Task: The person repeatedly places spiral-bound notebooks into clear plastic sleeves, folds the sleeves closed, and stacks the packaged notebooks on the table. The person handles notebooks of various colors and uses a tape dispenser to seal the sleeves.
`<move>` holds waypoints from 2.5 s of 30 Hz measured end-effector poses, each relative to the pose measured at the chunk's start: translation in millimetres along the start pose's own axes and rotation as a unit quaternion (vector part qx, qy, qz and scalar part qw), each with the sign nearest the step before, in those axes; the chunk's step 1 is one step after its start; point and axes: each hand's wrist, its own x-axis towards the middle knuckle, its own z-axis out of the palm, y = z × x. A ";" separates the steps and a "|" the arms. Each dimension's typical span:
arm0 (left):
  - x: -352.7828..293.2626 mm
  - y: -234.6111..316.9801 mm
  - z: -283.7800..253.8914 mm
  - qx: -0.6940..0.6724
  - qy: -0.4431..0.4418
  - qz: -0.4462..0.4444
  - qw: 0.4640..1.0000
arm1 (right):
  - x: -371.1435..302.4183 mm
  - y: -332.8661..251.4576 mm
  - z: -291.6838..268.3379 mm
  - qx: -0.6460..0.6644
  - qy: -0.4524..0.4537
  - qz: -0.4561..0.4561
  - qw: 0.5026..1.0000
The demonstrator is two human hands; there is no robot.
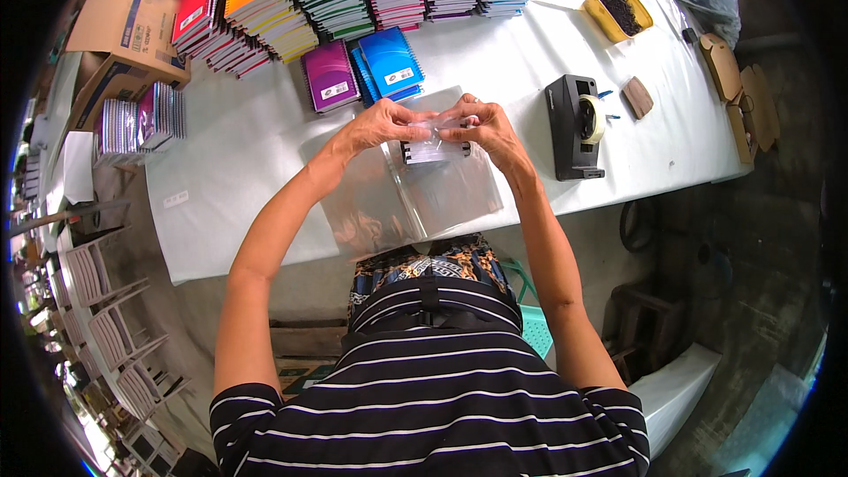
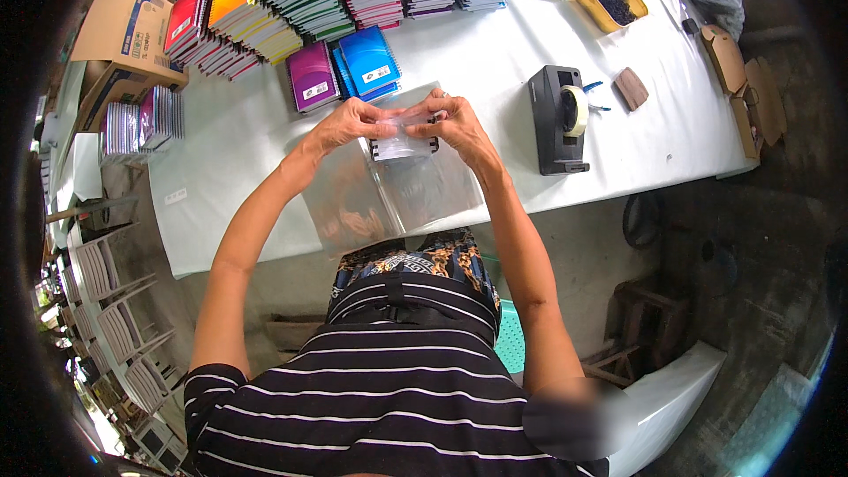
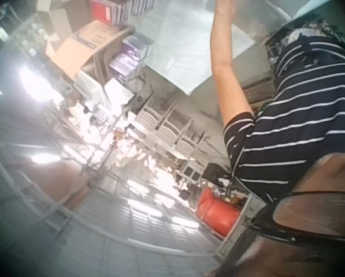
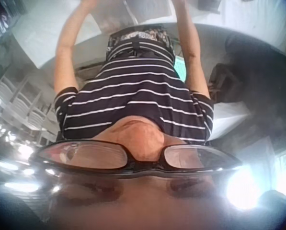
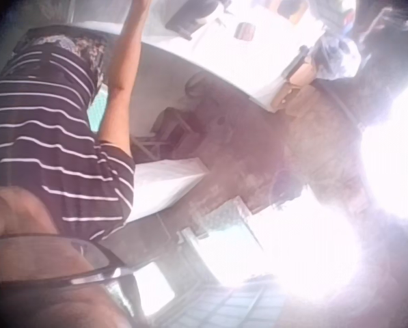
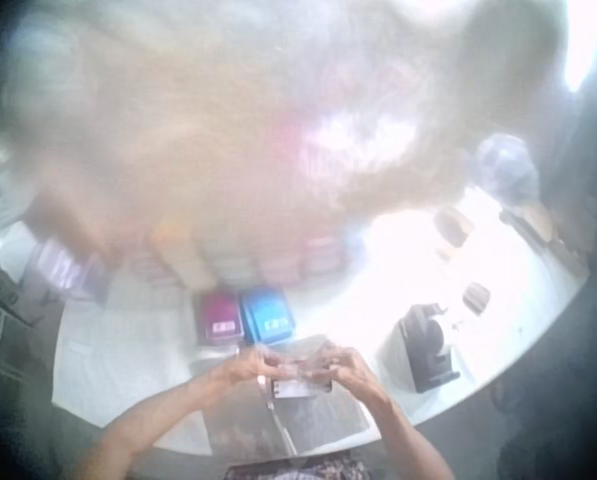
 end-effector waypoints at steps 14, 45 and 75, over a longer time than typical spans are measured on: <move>-49.1 20.0 40.1 0.621 0.109 0.186 0.754 | -21.9 -6.7 6.6 -0.403 0.017 -0.203 0.892; -51.1 12.9 60.2 0.684 0.162 0.204 0.681 | -179.3 97.4 -153.6 -0.499 0.516 0.156 0.679; -34.3 -18.3 78.7 0.206 -0.005 0.171 0.963 | -73.2 78.6 9.8 0.403 0.004 0.242 0.883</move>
